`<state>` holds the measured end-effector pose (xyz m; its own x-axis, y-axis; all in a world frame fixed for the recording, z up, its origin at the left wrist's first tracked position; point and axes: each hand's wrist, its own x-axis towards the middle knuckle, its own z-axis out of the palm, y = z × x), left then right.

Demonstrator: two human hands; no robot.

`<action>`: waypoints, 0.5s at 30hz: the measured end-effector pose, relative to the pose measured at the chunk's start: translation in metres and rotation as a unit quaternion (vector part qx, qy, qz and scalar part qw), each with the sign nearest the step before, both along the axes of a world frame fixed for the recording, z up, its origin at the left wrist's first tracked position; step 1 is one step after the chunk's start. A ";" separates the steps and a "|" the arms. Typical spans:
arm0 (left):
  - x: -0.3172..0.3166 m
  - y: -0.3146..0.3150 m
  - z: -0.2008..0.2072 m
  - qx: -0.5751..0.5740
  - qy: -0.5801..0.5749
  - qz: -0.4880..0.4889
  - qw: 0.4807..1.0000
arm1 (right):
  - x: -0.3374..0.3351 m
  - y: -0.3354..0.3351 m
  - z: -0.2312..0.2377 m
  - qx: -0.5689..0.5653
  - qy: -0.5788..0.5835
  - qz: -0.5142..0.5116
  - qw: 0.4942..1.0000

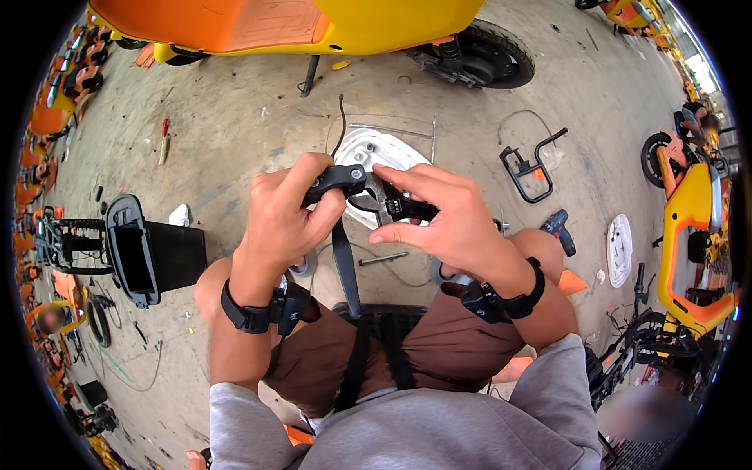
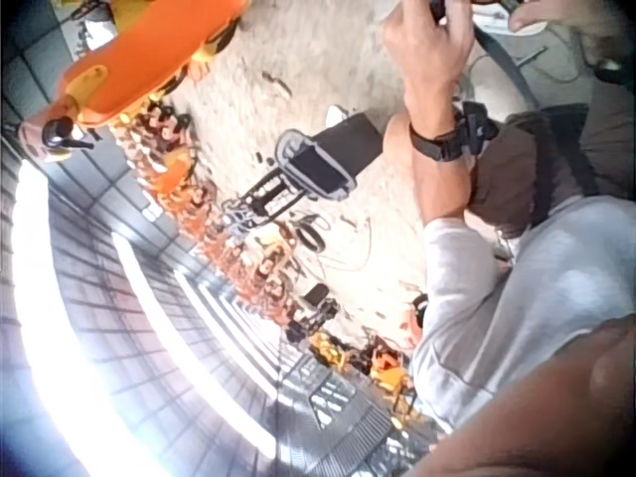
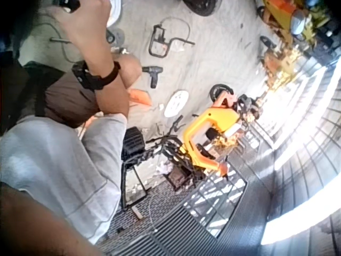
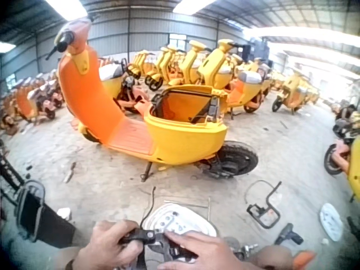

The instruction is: The person manipulates a motorcycle brake lever assembly using a wrench and pliers to adjust or disassemble its components.

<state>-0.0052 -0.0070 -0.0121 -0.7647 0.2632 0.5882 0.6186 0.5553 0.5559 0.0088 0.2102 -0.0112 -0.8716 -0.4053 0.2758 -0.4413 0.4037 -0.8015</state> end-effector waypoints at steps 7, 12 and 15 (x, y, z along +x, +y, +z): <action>0.003 0.003 0.003 0.012 -0.075 0.016 0.997 | -0.002 0.000 -0.008 -0.001 0.087 0.009 0.996; 0.005 0.003 0.001 0.028 -0.084 0.028 0.996 | 0.001 -0.002 -0.005 0.026 0.036 0.007 0.999; 0.004 0.003 -0.001 0.014 -0.067 0.020 0.997 | 0.002 -0.001 -0.003 0.028 0.017 0.003 0.999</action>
<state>-0.0010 -0.0040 -0.0127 -0.8463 0.2157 0.4871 0.5158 0.5607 0.6477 0.0108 0.2091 -0.0140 -0.8596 -0.4268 0.2809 -0.4701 0.4451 -0.7622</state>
